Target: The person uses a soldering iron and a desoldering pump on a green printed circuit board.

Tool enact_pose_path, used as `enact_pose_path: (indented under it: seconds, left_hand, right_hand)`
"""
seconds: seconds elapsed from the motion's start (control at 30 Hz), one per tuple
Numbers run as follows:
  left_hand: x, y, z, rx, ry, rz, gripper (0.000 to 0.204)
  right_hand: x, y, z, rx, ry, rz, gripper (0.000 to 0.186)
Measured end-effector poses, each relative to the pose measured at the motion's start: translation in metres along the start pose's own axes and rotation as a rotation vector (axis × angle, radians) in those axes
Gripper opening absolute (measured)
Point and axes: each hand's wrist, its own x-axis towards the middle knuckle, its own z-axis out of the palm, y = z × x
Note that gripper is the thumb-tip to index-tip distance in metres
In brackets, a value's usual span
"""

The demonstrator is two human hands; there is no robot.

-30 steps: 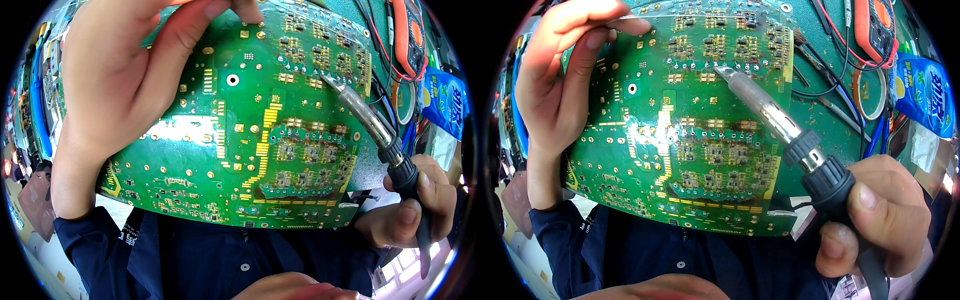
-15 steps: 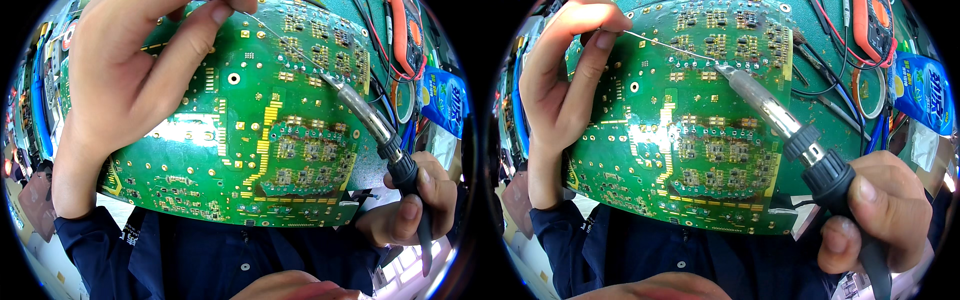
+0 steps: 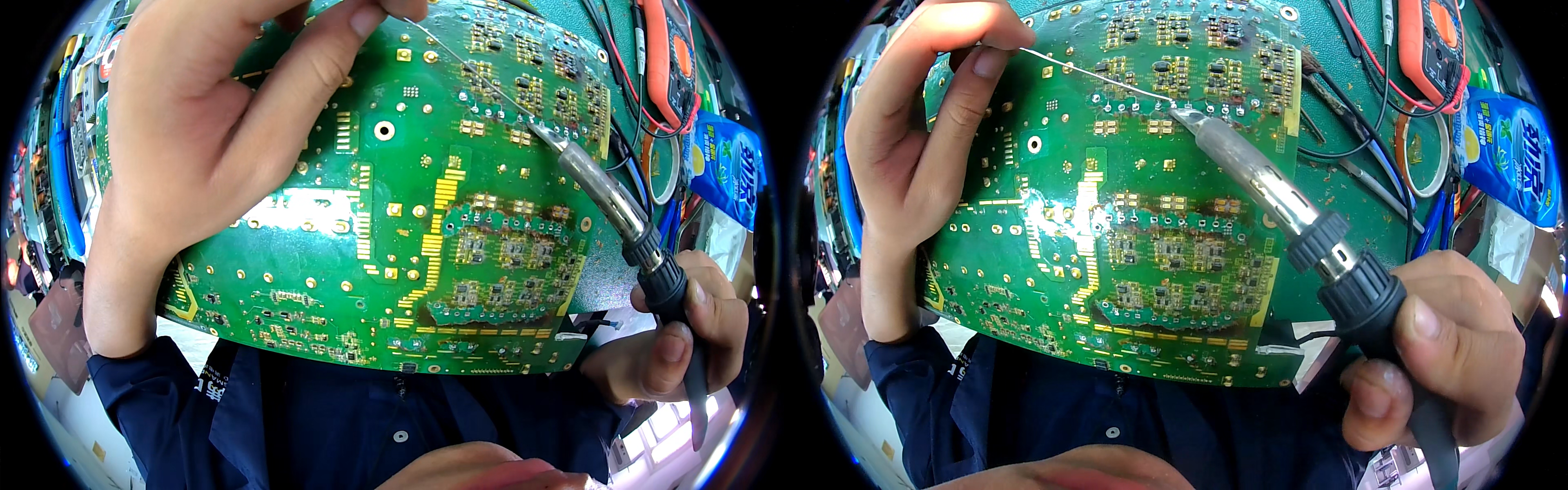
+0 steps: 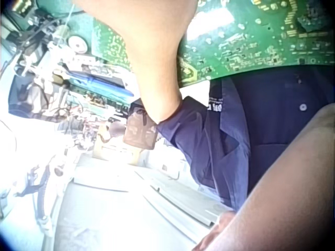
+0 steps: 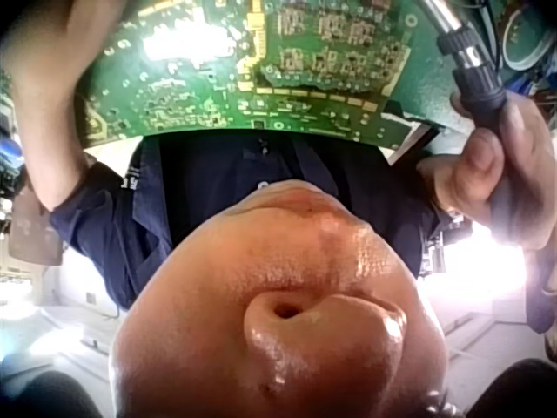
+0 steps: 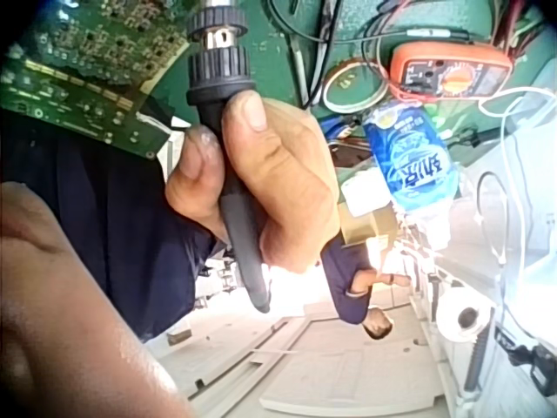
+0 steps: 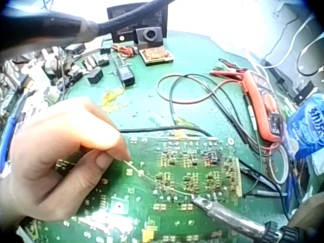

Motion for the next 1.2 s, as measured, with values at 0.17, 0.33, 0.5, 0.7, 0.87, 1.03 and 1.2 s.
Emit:
enact_pose_path:
  seconds: [0.17,0.33,0.5,0.7,0.87,1.03,1.2]
  left_hand:
    - [0.000,0.001,0.002,-0.002,0.002,-0.008,0.021]
    - [0.000,0.000,0.001,0.005,0.001,-0.013,0.020]
    - [0.002,0.002,0.004,0.007,-0.002,-0.017,0.018]
    - [0.001,0.004,0.002,0.010,-0.005,-0.032,0.017]
    - [0.003,0.005,0.001,0.006,-0.013,-0.050,0.016]
    - [0.004,0.010,0.000,0.008,-0.019,-0.084,0.015]
    - [0.013,0.021,-0.001,0.039,-0.031,-0.175,0.014]
  right_hand:
    - [-0.001,0.001,0.000,-0.001,0.002,0.003,0.041]
    - [-0.002,0.001,0.003,0.001,0.032,0.011,0.040]
    - [-0.004,0.001,0.002,0.007,0.032,0.018,0.038]
    - [-0.004,0.001,0.003,0.007,0.031,0.026,0.037]
    - [-0.003,0.000,0.019,0.042,0.262,0.036,0.028]
    - [-0.003,0.004,0.021,0.049,0.281,0.004,0.029]
    - [-0.004,0.003,0.020,0.025,0.293,0.015,0.031]
